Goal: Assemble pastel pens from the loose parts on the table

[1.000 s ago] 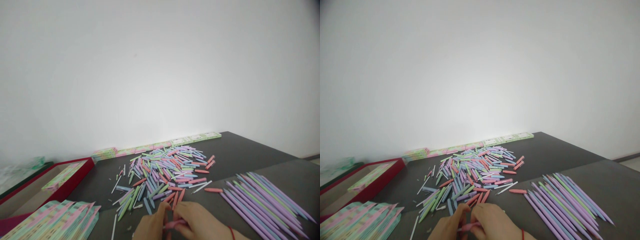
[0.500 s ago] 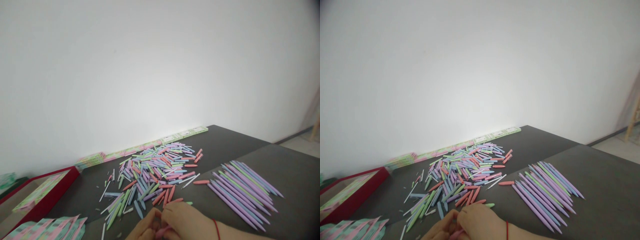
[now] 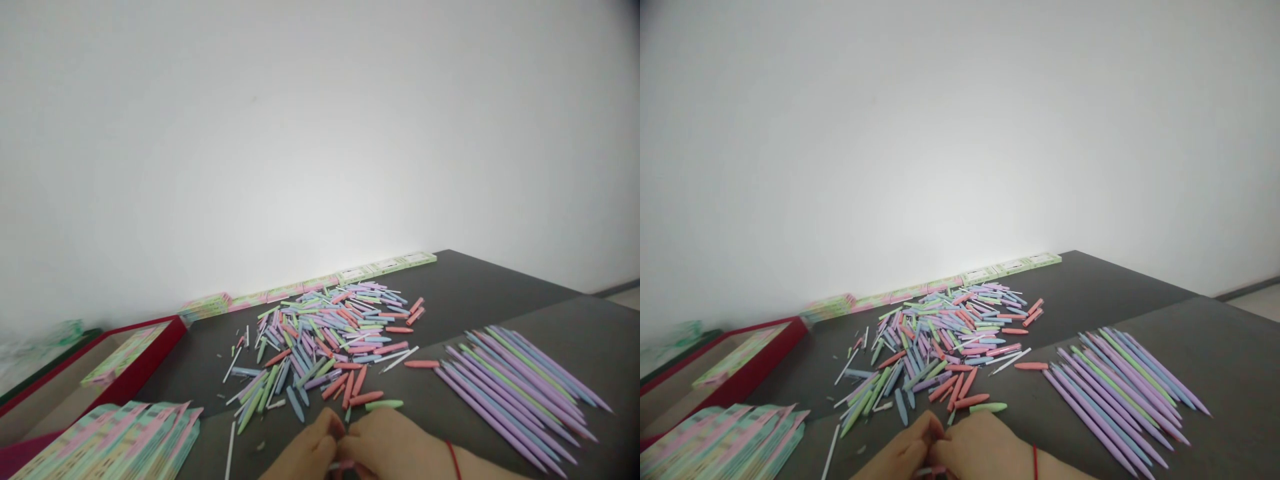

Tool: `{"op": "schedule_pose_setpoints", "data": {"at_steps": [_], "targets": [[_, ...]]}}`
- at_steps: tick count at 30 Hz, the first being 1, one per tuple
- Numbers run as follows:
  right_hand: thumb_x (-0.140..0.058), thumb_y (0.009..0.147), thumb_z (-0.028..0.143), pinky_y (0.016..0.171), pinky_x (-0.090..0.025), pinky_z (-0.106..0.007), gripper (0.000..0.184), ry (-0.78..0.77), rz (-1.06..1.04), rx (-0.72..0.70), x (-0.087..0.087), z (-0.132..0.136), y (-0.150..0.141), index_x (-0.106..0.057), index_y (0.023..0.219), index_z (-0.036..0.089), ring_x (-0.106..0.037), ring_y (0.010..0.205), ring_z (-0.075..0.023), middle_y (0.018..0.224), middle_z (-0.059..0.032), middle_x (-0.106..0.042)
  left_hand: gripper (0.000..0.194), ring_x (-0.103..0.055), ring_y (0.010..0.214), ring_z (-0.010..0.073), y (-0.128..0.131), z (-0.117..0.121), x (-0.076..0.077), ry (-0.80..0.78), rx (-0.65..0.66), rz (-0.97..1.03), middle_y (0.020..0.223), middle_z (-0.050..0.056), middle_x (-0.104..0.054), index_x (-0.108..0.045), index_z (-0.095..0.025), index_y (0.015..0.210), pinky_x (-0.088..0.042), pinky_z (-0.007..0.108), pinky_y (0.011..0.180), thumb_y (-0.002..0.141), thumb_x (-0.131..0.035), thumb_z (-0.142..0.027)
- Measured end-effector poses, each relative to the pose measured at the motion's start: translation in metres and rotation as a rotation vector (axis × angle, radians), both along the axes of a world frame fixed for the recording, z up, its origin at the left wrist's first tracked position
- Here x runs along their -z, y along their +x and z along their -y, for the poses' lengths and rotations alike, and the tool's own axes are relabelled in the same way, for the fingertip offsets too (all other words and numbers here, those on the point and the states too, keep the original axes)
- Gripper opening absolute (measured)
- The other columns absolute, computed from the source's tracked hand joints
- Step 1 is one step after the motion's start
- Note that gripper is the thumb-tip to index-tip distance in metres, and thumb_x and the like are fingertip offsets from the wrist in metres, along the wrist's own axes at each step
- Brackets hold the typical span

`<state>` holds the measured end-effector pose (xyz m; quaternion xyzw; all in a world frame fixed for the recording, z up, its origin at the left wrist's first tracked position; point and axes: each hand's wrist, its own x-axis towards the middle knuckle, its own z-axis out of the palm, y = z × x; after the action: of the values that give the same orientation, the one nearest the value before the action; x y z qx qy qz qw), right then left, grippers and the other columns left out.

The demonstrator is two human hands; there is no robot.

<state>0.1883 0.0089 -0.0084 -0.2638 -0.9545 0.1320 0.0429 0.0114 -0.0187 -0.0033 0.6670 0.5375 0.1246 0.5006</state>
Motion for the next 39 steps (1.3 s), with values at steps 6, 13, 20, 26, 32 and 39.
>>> {"op": "schedule_pose_setpoints", "data": {"at_steps": [6, 13, 20, 26, 32, 39], "targets": [[-0.053, 0.076, 0.016, 0.054, -0.035, -0.028, 0.021, -0.025, 0.063, 0.123, -0.01, 0.003, 0.0, -0.067, 0.091, 0.022, -0.07, 0.078, -0.0242, 0.086, -0.0054, -0.074, 0.034, -0.053, 0.091, 0.0189, 0.004, 0.002, -0.003, 0.272, -0.033, -0.073, 0.092, 0.003, -0.057, -0.047, -0.02, 0.095, -0.038, 0.029, 0.083, 0.066, -0.034, -0.008], [-0.052, 0.079, 0.018, 0.062, -0.039, -0.028, 0.022, -0.102, 0.033, 0.184, -0.011, 0.002, 0.005, -0.067, 0.094, 0.024, -0.068, 0.086, -0.0258, 0.091, -0.0053, -0.074, 0.041, -0.055, 0.082, 0.0147, -0.03, -0.004, -0.025, 0.317, -0.094, -0.131, 0.095, -0.001, -0.059, -0.052, -0.022, 0.096, -0.04, 0.024, 0.072, 0.062, -0.037, -0.006], [-0.052, 0.079, 0.018, 0.068, -0.04, -0.028, 0.022, -0.126, 0.028, 0.212, -0.009, 0.002, 0.005, -0.067, 0.094, 0.024, -0.067, 0.088, -0.0256, 0.093, -0.0054, -0.073, 0.019, -0.054, 0.08, 0.0185, -0.059, 0.004, -0.038, 0.342, -0.031, -0.51, 0.088, -0.001, -0.062, -0.06, -0.021, 0.082, -0.036, 0.025, 0.065, 0.063, -0.059, -0.021], [-0.05, 0.08, 0.019, 0.065, -0.037, -0.026, 0.022, -0.151, -0.027, 0.188, -0.01, -0.003, 0.01, -0.067, 0.091, 0.024, -0.065, 0.083, -0.0222, 0.087, -0.004, -0.072, 0.007, -0.053, 0.071, 0.017, -0.044, -0.001, -0.006, 0.413, 0.009, -0.592, 0.079, -0.002, -0.063, -0.06, -0.021, 0.072, -0.027, 0.025, 0.056, 0.065, -0.061, -0.022], [-0.051, 0.079, 0.021, 0.059, -0.034, -0.024, 0.018, -0.237, -0.133, 0.176, 0.0, -0.012, 0.016, -0.064, 0.091, 0.024, -0.058, 0.073, -0.0174, 0.081, -0.0015, -0.067, 0.009, -0.052, 0.068, 0.0152, -0.055, -0.004, -0.028, 0.274, -0.024, -0.405, 0.07, -0.004, -0.06, -0.064, -0.021, 0.074, -0.031, 0.023, 0.056, 0.071, -0.057, -0.024], [-0.046, 0.079, 0.017, 0.056, -0.033, -0.021, 0.015, -0.382, -0.212, 0.26, -0.01, -0.012, 0.017, -0.059, 0.087, 0.021, -0.054, 0.066, -0.0148, 0.075, 0.0003, -0.063, 0.012, -0.047, 0.065, 0.0125, -0.061, -0.013, -0.039, 0.214, -0.102, -0.081, 0.065, -0.006, -0.05, -0.059, -0.018, 0.072, -0.033, 0.022, 0.061, 0.074, -0.062, -0.029]]}}
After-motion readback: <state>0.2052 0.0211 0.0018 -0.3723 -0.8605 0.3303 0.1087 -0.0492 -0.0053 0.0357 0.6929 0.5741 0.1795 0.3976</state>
